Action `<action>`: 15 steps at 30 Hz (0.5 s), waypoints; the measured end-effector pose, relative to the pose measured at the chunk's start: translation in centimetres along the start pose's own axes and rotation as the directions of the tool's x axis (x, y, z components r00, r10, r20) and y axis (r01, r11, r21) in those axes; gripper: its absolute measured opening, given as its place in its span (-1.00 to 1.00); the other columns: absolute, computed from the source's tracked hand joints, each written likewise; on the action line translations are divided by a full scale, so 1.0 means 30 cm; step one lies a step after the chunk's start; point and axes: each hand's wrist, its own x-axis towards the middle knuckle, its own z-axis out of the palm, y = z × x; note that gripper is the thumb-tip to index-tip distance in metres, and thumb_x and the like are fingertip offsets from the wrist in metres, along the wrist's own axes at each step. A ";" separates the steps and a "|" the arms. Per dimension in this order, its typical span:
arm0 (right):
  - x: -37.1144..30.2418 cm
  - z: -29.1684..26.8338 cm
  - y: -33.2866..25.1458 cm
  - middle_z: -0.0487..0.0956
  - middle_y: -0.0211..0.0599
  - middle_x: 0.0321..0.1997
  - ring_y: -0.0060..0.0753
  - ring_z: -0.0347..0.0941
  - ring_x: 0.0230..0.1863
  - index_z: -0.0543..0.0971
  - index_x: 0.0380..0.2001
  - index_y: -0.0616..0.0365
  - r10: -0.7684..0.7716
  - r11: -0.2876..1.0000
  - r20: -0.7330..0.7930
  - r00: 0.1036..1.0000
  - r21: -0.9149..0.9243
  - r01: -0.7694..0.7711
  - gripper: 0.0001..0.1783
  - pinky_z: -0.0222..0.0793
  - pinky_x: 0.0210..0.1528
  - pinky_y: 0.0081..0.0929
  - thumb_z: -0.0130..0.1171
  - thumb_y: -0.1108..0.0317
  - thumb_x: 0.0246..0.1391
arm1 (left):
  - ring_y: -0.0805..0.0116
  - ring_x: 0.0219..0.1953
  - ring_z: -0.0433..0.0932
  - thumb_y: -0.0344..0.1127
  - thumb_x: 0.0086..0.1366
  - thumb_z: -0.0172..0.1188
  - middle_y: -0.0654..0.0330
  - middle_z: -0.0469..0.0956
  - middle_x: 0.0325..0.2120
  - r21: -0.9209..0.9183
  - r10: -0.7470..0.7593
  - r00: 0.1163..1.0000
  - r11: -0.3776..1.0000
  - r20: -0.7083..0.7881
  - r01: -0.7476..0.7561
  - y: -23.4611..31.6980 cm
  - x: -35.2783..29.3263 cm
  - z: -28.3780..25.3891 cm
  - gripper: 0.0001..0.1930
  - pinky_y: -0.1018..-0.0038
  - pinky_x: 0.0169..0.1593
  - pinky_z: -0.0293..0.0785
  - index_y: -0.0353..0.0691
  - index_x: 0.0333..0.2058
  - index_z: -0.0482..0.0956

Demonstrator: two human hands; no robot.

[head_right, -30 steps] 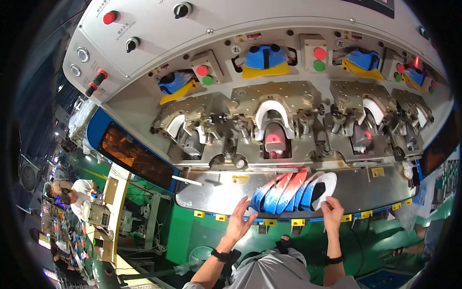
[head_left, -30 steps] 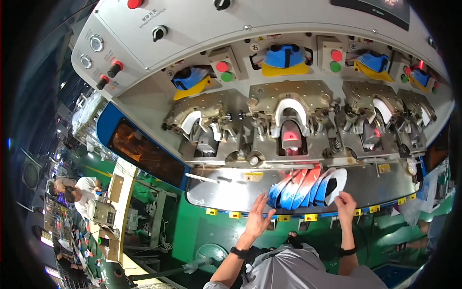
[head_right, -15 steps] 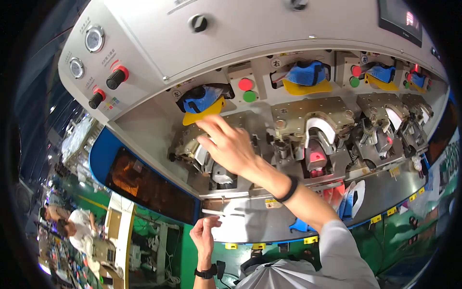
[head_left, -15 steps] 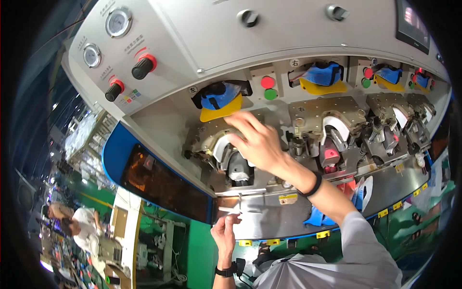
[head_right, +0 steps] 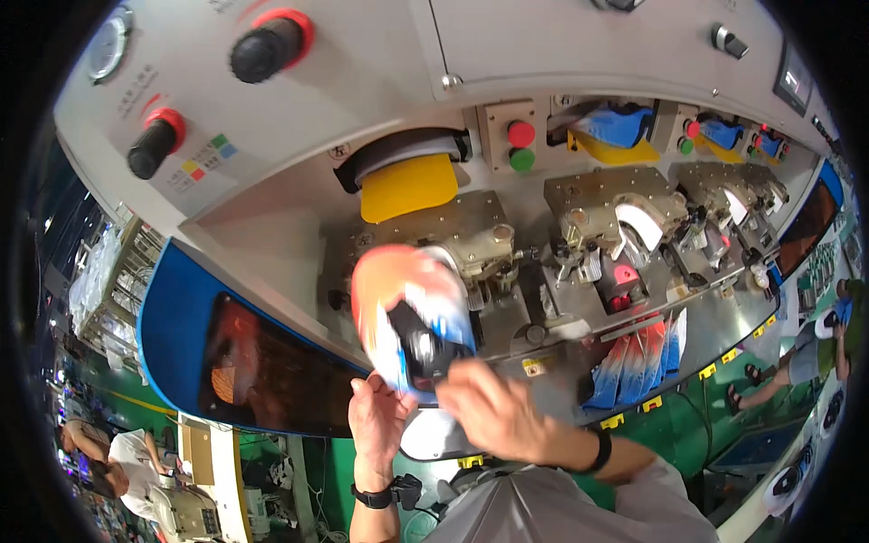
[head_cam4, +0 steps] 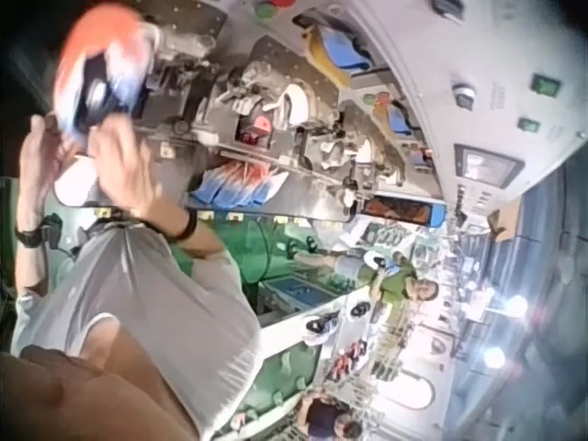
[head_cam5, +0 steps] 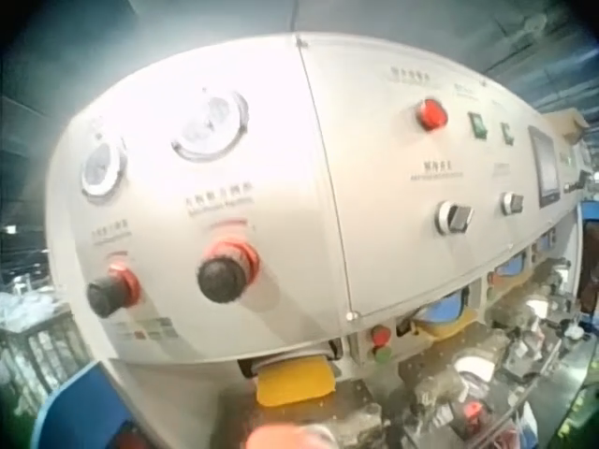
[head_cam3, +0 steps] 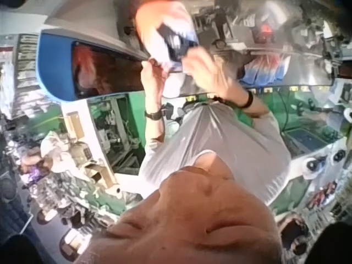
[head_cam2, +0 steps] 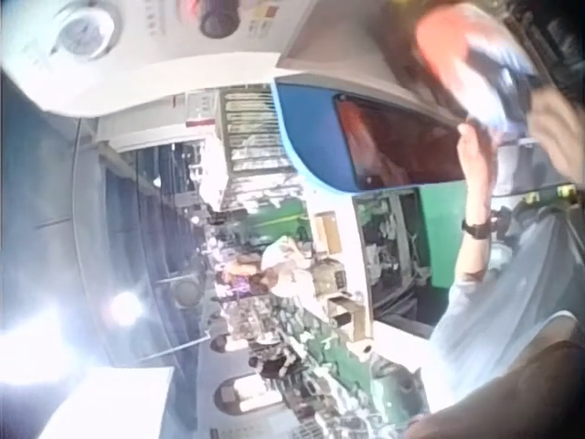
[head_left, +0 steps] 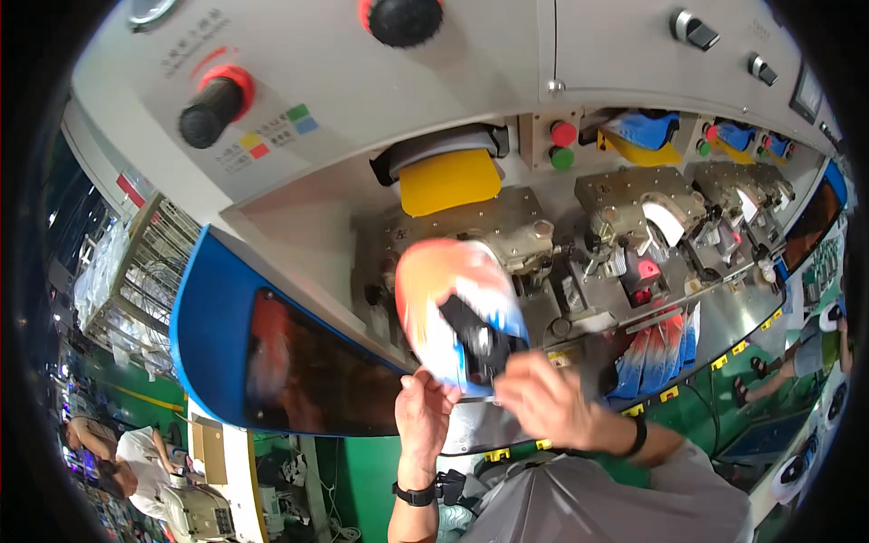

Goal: Operating a heel-lasting or toe-lasting industrial machine to press and shape shoe uppers around a last, and organizing them on a conveyor system.

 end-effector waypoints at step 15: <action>-0.230 0.127 0.185 0.55 -0.31 -0.37 -0.60 0.35 -0.65 0.51 -0.29 0.21 0.806 -0.434 0.590 0.041 0.637 -0.637 -0.65 0.04 -0.74 -0.68 0.12 0.09 0.28 | 0.29 -0.06 0.60 -0.22 0.43 0.08 0.10 0.58 -0.04 -0.066 -0.329 0.937 0.944 -0.112 0.324 -0.130 0.173 -0.086 -0.63 0.31 0.05 0.55 -0.40 0.04 0.46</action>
